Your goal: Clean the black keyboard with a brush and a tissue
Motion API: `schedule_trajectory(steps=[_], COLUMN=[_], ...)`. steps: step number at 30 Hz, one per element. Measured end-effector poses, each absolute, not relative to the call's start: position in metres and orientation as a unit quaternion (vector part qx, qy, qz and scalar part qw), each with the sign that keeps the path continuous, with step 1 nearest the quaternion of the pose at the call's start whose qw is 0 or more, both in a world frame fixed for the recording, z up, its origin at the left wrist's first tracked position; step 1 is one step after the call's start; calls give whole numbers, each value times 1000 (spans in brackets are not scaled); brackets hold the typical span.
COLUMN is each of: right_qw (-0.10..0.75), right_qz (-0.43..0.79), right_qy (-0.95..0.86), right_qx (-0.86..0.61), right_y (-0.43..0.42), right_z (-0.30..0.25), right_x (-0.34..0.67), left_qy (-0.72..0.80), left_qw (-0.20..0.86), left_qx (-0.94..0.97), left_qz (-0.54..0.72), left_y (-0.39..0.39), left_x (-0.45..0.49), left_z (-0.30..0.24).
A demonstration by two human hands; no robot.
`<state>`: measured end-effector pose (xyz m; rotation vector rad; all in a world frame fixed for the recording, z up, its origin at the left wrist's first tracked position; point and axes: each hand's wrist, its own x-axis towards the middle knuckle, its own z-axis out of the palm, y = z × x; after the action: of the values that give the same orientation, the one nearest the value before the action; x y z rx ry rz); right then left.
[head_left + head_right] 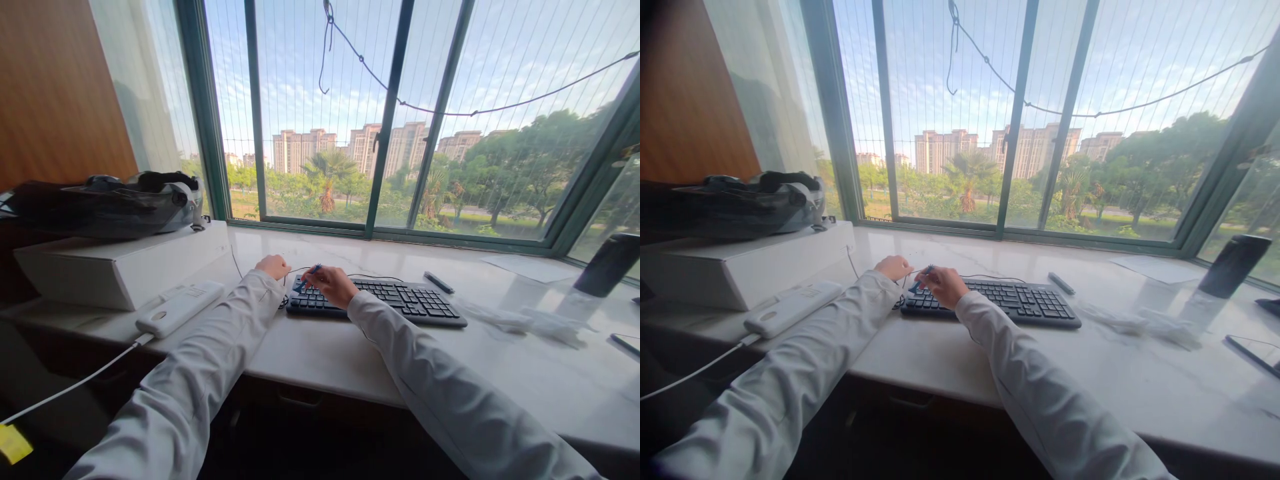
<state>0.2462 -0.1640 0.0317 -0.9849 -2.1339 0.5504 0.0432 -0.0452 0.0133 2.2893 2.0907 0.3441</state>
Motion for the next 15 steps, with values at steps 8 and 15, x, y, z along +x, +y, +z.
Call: schedule_trajectory(steps=[8,15], right_qw=[332,312], right_qz=[214,205], right_qy=[-838,-847], right_qx=[-376,-378], right_y=[-161,-166], right_z=[25,31], right_x=[255,283], left_qy=[671,666], left_qw=[15,19], left_qx=[733,739], left_qz=[106,98], left_y=[-46,-44], left_x=[44,43], left_z=[15,14])
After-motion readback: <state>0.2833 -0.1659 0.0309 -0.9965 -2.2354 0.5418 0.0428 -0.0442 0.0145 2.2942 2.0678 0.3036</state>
